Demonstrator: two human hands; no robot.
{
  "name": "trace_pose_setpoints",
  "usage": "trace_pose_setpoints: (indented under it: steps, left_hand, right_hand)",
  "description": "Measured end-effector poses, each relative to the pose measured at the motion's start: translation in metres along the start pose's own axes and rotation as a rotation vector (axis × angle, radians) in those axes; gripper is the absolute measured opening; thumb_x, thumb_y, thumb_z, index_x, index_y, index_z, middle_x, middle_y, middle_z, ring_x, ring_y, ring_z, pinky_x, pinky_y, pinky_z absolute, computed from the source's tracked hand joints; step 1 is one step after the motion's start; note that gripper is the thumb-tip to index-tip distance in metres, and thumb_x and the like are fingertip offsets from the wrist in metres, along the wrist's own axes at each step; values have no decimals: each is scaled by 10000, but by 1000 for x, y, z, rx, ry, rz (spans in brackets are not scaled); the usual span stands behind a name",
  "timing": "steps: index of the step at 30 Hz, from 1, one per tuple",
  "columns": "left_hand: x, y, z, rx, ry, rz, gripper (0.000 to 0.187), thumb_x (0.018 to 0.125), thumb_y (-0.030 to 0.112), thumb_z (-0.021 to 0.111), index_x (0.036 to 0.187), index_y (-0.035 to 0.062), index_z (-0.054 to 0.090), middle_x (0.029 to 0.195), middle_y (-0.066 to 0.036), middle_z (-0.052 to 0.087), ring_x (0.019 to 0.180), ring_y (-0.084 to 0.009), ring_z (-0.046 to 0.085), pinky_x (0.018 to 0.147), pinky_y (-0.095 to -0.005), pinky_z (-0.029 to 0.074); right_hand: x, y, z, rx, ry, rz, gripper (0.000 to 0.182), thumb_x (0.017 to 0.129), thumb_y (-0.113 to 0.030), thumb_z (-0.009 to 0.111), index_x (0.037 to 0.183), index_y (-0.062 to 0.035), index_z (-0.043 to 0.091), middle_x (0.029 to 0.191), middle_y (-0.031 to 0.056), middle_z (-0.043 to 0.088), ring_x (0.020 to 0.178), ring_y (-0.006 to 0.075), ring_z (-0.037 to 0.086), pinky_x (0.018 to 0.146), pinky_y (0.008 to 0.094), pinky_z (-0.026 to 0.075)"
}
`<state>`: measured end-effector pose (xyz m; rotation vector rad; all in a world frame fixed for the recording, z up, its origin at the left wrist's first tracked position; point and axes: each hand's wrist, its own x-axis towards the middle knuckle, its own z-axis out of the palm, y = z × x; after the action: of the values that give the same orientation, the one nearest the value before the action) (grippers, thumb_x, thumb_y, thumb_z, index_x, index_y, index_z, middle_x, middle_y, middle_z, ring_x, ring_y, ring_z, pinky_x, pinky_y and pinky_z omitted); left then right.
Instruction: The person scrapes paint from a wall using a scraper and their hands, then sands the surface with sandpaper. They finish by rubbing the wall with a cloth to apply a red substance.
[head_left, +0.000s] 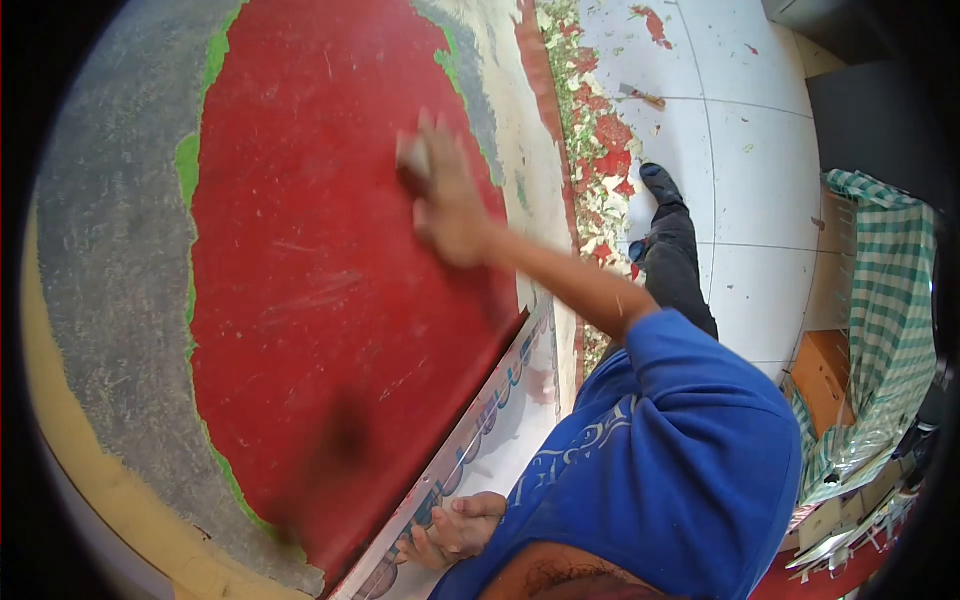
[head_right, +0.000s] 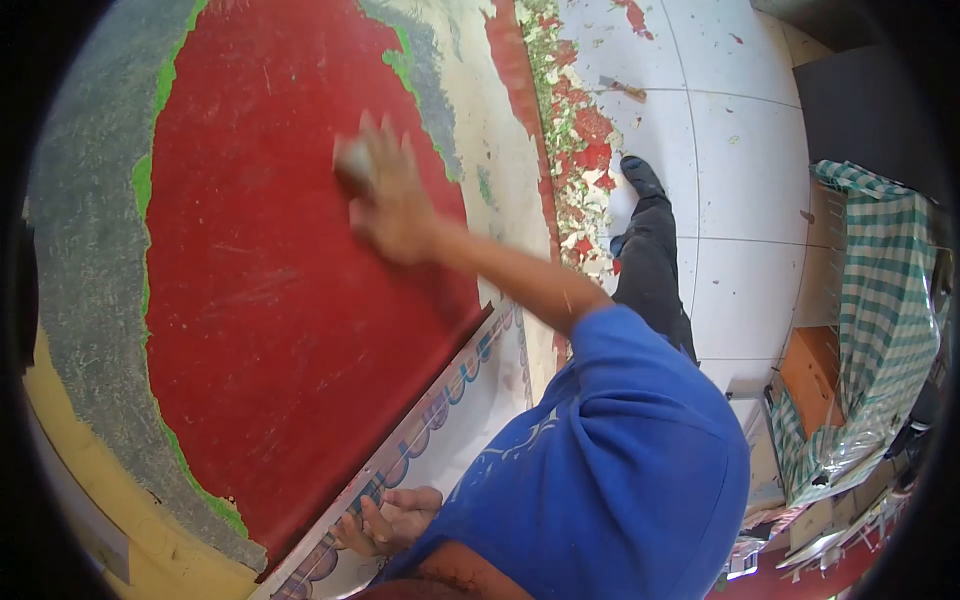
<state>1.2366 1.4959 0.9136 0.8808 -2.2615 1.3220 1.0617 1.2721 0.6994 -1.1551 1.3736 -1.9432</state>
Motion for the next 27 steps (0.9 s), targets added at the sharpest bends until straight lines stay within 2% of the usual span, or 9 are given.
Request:
trace_pose_setpoints:
  steps: [4, 7, 8, 10, 15, 17, 21, 24, 27]
  left_hand:
    - [-1, 3, -6, -1, 1, -9, 295, 875, 143, 493, 1119, 24, 607, 1162, -173, 526, 1259, -335, 464, 1055, -554, 405]
    - [1, 8, -8, 21, 13, -8, 294, 873, 142, 492, 1118, 24, 607, 1162, -172, 526, 1257, -334, 465, 1055, -553, 405]
    - [0, 7, -11, 31, 18, -5, 294, 873, 142, 492, 1117, 25, 607, 1162, -172, 526, 1256, -333, 465, 1055, -553, 405]
    - [-1, 6, -19, 47, 20, -2, 294, 872, 141, 492, 1117, 25, 607, 1162, -172, 526, 1255, -332, 466, 1055, -553, 406]
    - [0, 5, -18, 50, 83, 9, 293, 870, 139, 491, 1115, 26, 607, 1161, -171, 526, 1251, -330, 468, 1055, -552, 406]
    - [2, 1, -13, 58, 108, 21, 293, 870, 139, 490, 1114, 26, 607, 1161, -170, 526, 1250, -330, 468, 1055, -551, 406]
    - [2, -4, -12, 59, 92, 28, 292, 868, 137, 490, 1112, 27, 607, 1161, -169, 526, 1247, -328, 470, 1054, -551, 407]
    - [-2, -12, -21, 87, 89, 28, 292, 867, 136, 489, 1111, 27, 607, 1161, -169, 526, 1245, -327, 471, 1054, -550, 407]
    - [-4, -11, -21, 109, 85, 8, 292, 866, 135, 488, 1110, 28, 607, 1160, -168, 526, 1243, -325, 472, 1054, -550, 408]
  right_hand:
    - [-111, -74, 6, 80, -174, -271, 576, 846, -365, 547, 1389, -172, 535, 1612, 249, 137, 1500, 468, 18, 1108, 719, -53]
    - [-56, -46, 9, -178, -176, -563, 562, 850, -381, 553, 1368, -161, 550, 1617, 209, 177, 1499, 473, 15, 1110, 714, -65]
    - [-19, -48, 1, -159, -264, -279, 527, 904, -329, 508, 1403, -161, 511, 1599, 198, 233, 1493, 476, 55, 1097, 738, -30]
    - [62, -16, 11, 36, 116, 140, 568, 1001, -376, 415, 1495, -104, 348, 1556, 237, 282, 1446, 498, 178, 1145, 653, 94]
    - [131, 26, 3, 33, 218, 387, 604, 995, -402, 457, 1499, -95, 326, 1561, 232, 259, 1408, 520, 240, 1152, 641, 118]
    - [87, -58, 13, -92, 159, 24, 588, 962, -373, 489, 1494, -161, 356, 1560, 236, 245, 1398, 584, 173, 1105, 724, 128]
    - [-10, -177, 29, 140, -225, -726, 684, 734, -498, 689, 1390, -441, 504, 1605, 32, 286, 1501, 434, 91, 1103, 741, -73]
    - [20, -182, 31, 13, -260, -772, 599, 776, -530, 631, 1362, -448, 533, 1577, 48, 347, 1501, 402, 151, 1134, 684, -104]
    - [94, -151, 28, -64, -48, -519, 548, 899, -432, 567, 1428, -309, 492, 1556, 121, 355, 1460, 414, 239, 1173, 627, 24]
